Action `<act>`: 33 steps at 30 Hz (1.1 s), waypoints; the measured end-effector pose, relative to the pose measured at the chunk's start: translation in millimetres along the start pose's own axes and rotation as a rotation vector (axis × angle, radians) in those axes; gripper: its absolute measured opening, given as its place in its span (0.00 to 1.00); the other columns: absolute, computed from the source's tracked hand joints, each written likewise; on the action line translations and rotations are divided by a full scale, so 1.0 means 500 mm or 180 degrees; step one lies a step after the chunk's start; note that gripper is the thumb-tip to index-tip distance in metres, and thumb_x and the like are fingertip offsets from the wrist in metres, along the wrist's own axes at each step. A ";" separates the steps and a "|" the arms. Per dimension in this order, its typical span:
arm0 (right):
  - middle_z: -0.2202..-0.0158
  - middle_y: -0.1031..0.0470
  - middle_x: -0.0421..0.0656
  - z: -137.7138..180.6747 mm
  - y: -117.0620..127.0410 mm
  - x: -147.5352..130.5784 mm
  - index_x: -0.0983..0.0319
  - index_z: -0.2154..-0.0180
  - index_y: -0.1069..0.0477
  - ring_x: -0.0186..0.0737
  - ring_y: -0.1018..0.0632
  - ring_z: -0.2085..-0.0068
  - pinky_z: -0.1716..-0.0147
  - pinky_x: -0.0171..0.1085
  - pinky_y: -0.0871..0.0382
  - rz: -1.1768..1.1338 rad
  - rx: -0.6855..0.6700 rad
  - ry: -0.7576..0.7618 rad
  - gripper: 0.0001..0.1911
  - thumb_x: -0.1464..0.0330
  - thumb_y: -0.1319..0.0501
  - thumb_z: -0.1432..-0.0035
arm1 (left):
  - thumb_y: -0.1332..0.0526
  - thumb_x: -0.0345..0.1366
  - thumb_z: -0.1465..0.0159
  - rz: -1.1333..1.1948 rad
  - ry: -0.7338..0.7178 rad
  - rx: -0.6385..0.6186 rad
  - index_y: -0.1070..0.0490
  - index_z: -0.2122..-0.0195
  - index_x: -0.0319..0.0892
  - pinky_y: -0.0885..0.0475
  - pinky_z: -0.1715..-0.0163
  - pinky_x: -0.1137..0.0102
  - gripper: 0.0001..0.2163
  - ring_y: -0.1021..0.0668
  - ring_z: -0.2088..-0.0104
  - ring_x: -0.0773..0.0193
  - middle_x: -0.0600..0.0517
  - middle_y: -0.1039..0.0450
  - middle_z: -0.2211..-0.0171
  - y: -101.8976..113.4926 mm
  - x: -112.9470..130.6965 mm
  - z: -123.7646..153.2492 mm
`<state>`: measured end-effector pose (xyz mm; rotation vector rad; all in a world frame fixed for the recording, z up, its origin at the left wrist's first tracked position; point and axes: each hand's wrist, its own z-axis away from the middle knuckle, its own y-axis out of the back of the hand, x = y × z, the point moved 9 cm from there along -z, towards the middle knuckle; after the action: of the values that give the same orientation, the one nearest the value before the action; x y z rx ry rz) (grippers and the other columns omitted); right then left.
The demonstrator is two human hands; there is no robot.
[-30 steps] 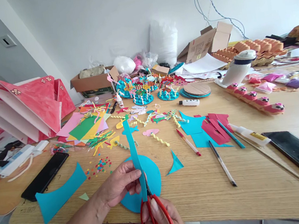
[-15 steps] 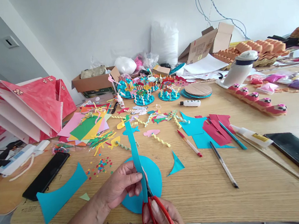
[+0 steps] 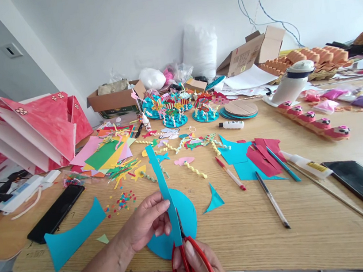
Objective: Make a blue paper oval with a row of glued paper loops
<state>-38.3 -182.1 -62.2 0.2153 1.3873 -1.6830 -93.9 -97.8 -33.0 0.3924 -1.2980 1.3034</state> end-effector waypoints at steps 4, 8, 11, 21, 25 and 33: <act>0.87 0.39 0.35 0.000 0.005 0.006 0.65 0.74 0.32 0.26 0.39 0.84 0.81 0.29 0.49 -0.0106 0.0011 -0.0062 0.23 0.49 0.43 0.48 | 0.36 0.45 0.47 -0.0159 -0.0051 0.0159 0.37 0.72 0.39 0.46 0.89 0.81 0.14 0.28 0.85 0.73 0.57 0.32 0.81 0.006 0.003 0.001; 0.86 0.37 0.36 0.001 0.009 0.006 0.66 0.71 0.31 0.26 0.38 0.84 0.82 0.29 0.50 -0.0072 0.0062 -0.0134 0.23 0.50 0.42 0.48 | 0.37 0.45 0.47 -0.0343 -0.0161 0.0218 0.36 0.73 0.38 0.42 0.87 0.81 0.15 0.28 0.82 0.72 0.55 0.30 0.79 0.009 0.012 0.003; 0.86 0.37 0.36 0.002 0.013 0.008 0.66 0.69 0.31 0.27 0.37 0.83 0.82 0.29 0.50 0.0033 0.0069 -0.0202 0.24 0.49 0.43 0.48 | 0.38 0.46 0.46 -0.0521 -0.0220 0.0189 0.36 0.73 0.38 0.40 0.86 0.80 0.15 0.27 0.80 0.71 0.53 0.30 0.78 0.009 0.017 0.002; 0.85 0.35 0.36 -0.001 0.015 0.000 0.64 0.71 0.35 0.27 0.37 0.84 0.82 0.30 0.52 0.0353 -0.0008 -0.0172 0.23 0.49 0.45 0.47 | 0.37 0.47 0.46 -0.0545 -0.0139 0.0138 0.35 0.72 0.37 0.35 0.82 0.77 0.16 0.27 0.76 0.68 0.52 0.30 0.77 0.005 0.015 0.004; 0.85 0.35 0.36 -0.004 0.006 -0.005 0.64 0.71 0.35 0.26 0.37 0.84 0.82 0.30 0.51 0.0298 -0.0161 -0.0037 0.22 0.50 0.46 0.45 | 0.38 0.46 0.45 -0.0349 -0.0076 -0.0026 0.33 0.68 0.37 0.33 0.79 0.77 0.15 0.27 0.74 0.68 0.50 0.28 0.74 -0.001 0.006 0.006; 0.83 0.36 0.36 -0.002 0.008 -0.003 0.64 0.69 0.35 0.25 0.37 0.83 0.82 0.29 0.51 0.0243 -0.0169 -0.0097 0.22 0.49 0.47 0.45 | 0.36 0.45 0.47 -0.0122 0.0034 -0.0113 0.31 0.69 0.37 0.34 0.78 0.77 0.14 0.27 0.76 0.69 0.50 0.27 0.75 -0.010 -0.001 0.009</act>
<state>-34.9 -180.5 -64.5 0.2093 1.3825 -1.5788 -91.6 -103.3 -30.0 0.3831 -1.2971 1.2472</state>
